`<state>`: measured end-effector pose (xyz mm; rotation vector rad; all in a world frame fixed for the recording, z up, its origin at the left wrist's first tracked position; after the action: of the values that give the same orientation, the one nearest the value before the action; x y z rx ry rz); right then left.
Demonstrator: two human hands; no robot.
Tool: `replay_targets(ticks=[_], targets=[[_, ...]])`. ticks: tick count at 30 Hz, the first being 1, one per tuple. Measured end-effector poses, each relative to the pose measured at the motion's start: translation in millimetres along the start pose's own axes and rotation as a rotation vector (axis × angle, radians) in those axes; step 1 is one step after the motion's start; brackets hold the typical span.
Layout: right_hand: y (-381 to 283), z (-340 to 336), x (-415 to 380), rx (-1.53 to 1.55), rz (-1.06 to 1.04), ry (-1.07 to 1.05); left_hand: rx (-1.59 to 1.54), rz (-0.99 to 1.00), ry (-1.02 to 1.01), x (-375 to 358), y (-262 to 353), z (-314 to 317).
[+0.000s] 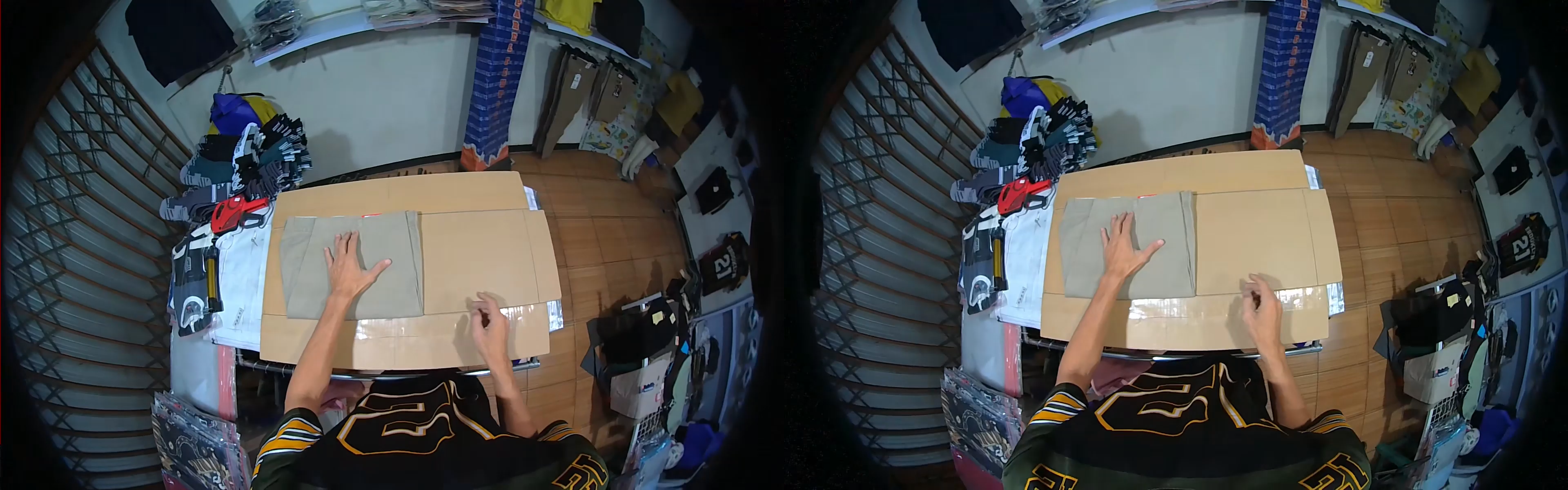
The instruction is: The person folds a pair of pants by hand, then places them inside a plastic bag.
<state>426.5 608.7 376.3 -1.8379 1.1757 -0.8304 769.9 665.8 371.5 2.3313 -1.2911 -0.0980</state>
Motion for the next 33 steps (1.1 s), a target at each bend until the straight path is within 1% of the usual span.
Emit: replay_targets(ticks=[2, 5, 9, 11, 13, 14, 16, 17, 19, 20, 21, 23, 24, 25, 26, 27, 29, 30, 32, 33], targets=[[8, -13, 2, -0.003, 0.048, 0.057, 0.004, 0.008, 0.014, 1, 2, 1], [10, -19, 6, 0.012, 0.092, 0.055, 0.011, 0.018, 0.037, 3, 3, 4], [3, -5, 11, 0.073, 0.060, 0.037, -0.006, 0.011, 0.056, 2, 3, 4], [-5, 10, 12, 0.123, 0.014, -0.013, -0.021, 0.008, 0.083, 0, 1, 2], [-15, 25, 11, 0.141, -0.013, -0.072, -0.181, 0.030, 0.110, -4, 1, -3], [-20, 34, 11, 0.158, -0.028, -0.118, -0.178, 0.011, 0.129, -9, 1, -4], [-30, 50, 9, 0.139, -0.072, -0.177, -0.415, 0.017, 0.233, -27, 1, -10], [-36, 57, 8, 0.118, -0.097, -0.213, -0.408, -0.009, 0.258, -40, -2, -14], [-50, 69, 7, 0.104, -0.123, -0.273, -0.532, 0.026, 0.349, -70, -8, -25], [-57, 75, 7, 0.084, -0.133, -0.302, -0.548, 0.017, 0.439, -88, -9, -38], [-61, 84, 8, 0.084, -0.155, -0.339, -0.537, -0.012, 0.470, -104, -20, -42], [-67, 97, 13, 0.076, -0.197, -0.334, -0.565, -0.170, 0.613, -139, -55, -59], [-73, 103, 16, 0.079, -0.217, -0.375, -0.553, -0.249, 0.681, -154, -74, -69], [-83, 105, 22, 0.006, -0.263, -0.364, -0.537, -0.282, 0.711, -169, -96, -78], [-90, 109, 27, -0.065, -0.311, -0.352, -0.455, -0.329, 0.764, -185, -120, -87], [-92, 118, 32, -0.060, -0.334, -0.390, -0.371, -0.375, 0.816, -200, -142, -97], [-100, 130, 44, -0.153, -0.496, -0.259, -0.266, -0.428, 0.878, -229, -177, -121], [-107, 139, 49, -0.145, -0.515, -0.290, -0.143, -0.440, 0.922, -241, -192, -133], [-118, 153, 62, -0.157, -0.427, -0.282, -0.104, -0.551, 0.947, -266, -234, -142], [-118, 162, 69, -0.153, -0.439, -0.304, -0.095, -0.620, 0.946, -277, -251, -147]])
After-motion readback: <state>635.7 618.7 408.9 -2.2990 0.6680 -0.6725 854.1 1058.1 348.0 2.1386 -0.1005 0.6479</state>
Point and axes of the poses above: each hand's wrist, its own x-axis towards the middle knuckle, its own z-axis out of the palm, y = z × x, the point moved 4 cm from there along x, towards the middle knuckle, and after that the axes turned 3 degrees about -x, right-handed, at the moved point
